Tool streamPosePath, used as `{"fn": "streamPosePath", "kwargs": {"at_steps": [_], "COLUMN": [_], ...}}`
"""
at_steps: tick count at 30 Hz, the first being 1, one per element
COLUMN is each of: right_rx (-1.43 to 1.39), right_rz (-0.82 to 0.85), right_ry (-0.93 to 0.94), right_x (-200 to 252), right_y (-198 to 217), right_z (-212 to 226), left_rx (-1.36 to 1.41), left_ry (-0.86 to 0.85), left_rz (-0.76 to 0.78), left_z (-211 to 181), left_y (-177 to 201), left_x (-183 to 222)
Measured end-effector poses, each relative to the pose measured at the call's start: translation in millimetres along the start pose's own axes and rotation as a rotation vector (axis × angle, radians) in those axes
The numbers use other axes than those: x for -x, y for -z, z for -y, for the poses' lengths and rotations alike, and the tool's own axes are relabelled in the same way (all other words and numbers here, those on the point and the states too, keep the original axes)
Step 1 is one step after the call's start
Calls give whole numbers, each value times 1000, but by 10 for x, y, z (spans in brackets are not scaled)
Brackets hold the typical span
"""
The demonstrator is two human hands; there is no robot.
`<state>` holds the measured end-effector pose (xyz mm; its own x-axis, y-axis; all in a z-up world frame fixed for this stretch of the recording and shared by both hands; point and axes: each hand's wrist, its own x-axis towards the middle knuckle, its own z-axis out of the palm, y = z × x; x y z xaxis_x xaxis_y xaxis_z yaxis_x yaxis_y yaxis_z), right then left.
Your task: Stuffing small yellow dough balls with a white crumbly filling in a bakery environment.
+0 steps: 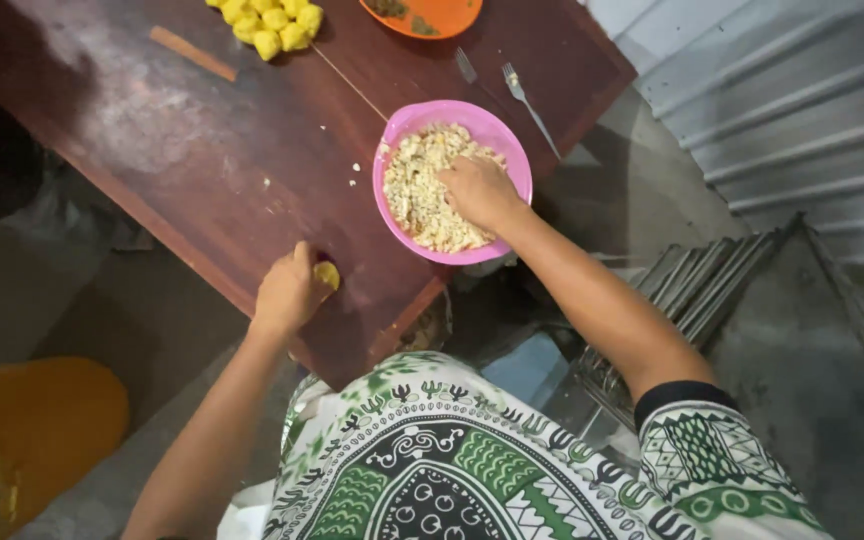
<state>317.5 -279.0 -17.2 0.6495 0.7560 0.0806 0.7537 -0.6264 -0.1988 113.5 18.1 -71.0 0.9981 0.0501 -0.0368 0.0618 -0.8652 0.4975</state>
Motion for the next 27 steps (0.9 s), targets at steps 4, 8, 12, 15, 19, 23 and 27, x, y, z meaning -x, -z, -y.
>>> {"fn": "streamPosePath", "kwargs": {"at_steps": [4,8,12,15,19,23,27], "right_rx": [14,-507,-836,-1036,-1047,-663,-384], "right_rz": [63,-47,134,93,9,-138,-226], "right_ry": [-49,-140,-500,-483,-457,-133,95], "right_x": [1,82,123,153,191,217,227], "right_y": [-55,42,428,595,655,678,700], "right_z": [-189,-397,-247,-32,298,551,590], "left_rx": [80,149,555,1035,1489,1761,1770], "left_ry": [88,87,189,143,407,555,571], "left_rz": [127,158,128,-57,29,85,45], "left_z": [47,-57,-292,-698,-1086,-1470,-1433], "left_y": [60,298,204,195,-175,-31,-194], "left_x": [-37,-44,-215,-459,-813,-978,-1001]}}
